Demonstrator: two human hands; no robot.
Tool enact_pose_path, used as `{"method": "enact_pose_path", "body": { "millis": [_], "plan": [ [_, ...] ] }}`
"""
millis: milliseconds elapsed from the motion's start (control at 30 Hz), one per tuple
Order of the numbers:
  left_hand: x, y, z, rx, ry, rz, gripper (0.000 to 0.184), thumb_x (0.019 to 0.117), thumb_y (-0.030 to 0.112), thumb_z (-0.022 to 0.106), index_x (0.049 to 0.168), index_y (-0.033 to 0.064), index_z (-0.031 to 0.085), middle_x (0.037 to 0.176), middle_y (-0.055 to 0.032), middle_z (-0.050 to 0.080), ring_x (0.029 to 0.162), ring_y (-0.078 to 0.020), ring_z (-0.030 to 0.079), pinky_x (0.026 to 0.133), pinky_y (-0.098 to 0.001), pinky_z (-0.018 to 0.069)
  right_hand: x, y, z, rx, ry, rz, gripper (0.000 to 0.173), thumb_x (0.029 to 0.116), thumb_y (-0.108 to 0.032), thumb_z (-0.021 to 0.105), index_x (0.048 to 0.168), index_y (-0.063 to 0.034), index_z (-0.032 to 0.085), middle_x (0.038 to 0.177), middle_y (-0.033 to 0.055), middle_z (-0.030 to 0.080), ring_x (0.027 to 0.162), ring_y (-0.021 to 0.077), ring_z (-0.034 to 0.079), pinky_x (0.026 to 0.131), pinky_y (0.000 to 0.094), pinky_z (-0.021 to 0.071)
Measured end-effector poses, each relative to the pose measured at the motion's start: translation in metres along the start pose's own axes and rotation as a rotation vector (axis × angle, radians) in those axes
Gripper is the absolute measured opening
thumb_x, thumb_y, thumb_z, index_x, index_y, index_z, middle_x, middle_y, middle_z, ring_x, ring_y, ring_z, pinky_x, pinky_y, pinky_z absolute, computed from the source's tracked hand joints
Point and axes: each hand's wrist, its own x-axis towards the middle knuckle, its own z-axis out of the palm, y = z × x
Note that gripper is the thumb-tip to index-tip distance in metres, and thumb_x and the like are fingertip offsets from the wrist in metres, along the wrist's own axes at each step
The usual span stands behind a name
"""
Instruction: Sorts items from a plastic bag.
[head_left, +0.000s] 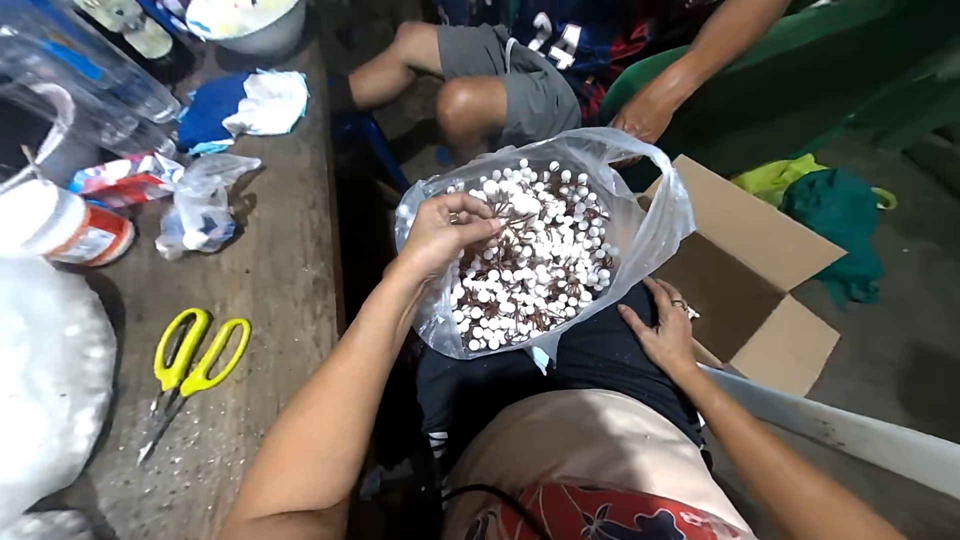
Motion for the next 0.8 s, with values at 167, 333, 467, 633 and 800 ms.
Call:
{"method": "enact_pose_path", "body": {
  "millis": [167,333,467,633,800],
  "plan": [
    [-0.001,0.001,0.002,-0.146,0.006,-0.093,0.020,0.0927,-0.014,0.056,0.091,0.0061,0.061,0.073,0.0024,0.069,0.066,-0.0065,0.069,0.068,-0.0227,0.0598,0.000,0.003,0.003,0.009,0.028,-0.024,0.074,0.0912,-0.047,0.064,0.145,0.0024,0.054,0.147,0.0342,0.049,0.134,0.0540,0.048,0.107,0.0673,0.0376],
    [-0.018,0.022,0.027,-0.044,-0.205,0.001,0.018,0.0886,-0.011,0.061,0.091,0.0058,0.066,0.076,-0.0004,0.070,0.064,-0.0081,0.067,0.064,-0.0240,0.0600,0.003,-0.003,0.002,0.040,0.014,0.000,0.073,0.0910,-0.047,0.065,0.146,0.0002,0.054,0.148,0.0335,0.048,0.137,0.0529,0.045,0.112,0.0645,0.0359],
    [-0.019,0.049,0.102,0.099,-0.460,0.199,0.010,0.0842,-0.006,0.073,0.089,0.0013,0.070,0.076,0.0025,0.068,0.064,-0.0014,0.064,0.062,-0.0178,0.0576,0.001,0.002,0.004,0.048,-0.010,0.047,0.072,0.0909,-0.048,0.066,0.143,0.0011,0.057,0.148,0.0319,0.049,0.137,0.0500,0.047,0.113,0.0625,0.0363],
    [0.023,0.076,0.194,0.162,-0.478,0.281,0.036,0.0959,0.010,0.070,0.127,-0.0068,0.064,0.120,-0.0174,0.069,0.105,-0.0179,0.067,0.094,-0.0335,0.0543,-0.003,-0.001,0.002,0.059,0.009,0.059,0.070,0.0915,-0.046,0.067,0.144,-0.0008,0.056,0.148,0.0306,0.049,0.137,0.0487,0.047,0.113,0.0618,0.0366],
    [0.027,0.072,0.141,0.203,-0.275,0.540,0.029,0.0969,0.008,0.066,0.121,-0.0081,0.065,0.113,-0.0143,0.069,0.095,-0.0090,0.068,0.082,-0.0232,0.0571,-0.001,0.006,0.003,0.058,-0.003,0.042,0.072,0.0915,-0.049,0.067,0.146,-0.0035,0.056,0.148,0.0308,0.049,0.137,0.0523,0.045,0.112,0.0663,0.0356]
  ]
}}
